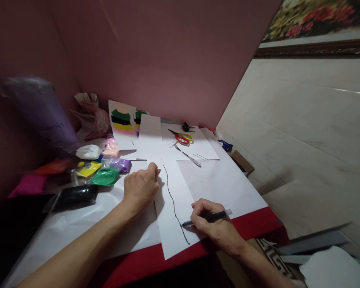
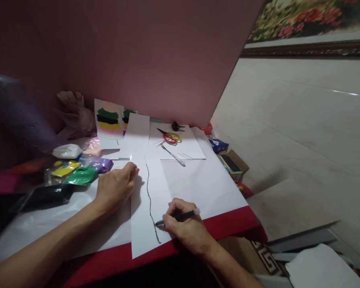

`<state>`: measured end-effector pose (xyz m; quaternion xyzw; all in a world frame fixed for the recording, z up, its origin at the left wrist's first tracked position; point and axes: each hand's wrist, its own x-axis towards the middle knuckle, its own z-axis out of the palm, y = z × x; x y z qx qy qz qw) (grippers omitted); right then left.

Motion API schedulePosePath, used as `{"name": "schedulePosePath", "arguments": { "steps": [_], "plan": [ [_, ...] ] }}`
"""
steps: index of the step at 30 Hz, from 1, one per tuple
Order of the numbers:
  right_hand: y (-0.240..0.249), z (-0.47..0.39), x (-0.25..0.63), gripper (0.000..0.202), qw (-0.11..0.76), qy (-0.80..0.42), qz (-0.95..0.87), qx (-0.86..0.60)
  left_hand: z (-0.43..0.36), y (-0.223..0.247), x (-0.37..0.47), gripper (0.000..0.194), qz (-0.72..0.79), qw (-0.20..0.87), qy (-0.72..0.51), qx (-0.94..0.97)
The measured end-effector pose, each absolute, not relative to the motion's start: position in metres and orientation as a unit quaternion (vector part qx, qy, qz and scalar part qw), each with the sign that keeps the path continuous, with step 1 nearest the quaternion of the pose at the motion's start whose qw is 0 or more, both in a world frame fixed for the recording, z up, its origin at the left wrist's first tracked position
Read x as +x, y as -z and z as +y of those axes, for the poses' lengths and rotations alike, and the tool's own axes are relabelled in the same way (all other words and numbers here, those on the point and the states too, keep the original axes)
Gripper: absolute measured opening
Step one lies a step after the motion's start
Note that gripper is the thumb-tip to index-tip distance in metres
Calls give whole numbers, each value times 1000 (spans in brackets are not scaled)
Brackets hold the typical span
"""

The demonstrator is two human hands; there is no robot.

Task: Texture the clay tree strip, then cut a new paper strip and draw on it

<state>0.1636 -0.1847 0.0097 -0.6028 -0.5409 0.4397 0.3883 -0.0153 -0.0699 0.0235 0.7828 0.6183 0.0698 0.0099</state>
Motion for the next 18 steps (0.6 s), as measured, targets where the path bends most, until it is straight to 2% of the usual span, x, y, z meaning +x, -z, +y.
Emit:
{"name": "schedulePosePath", "arguments": {
  "steps": [18],
  "plan": [
    [-3, -176, 162, 17, 423, -463, -520, -580, -70, -24, -14, 37, 619, 10, -72, 782]
  ]
}}
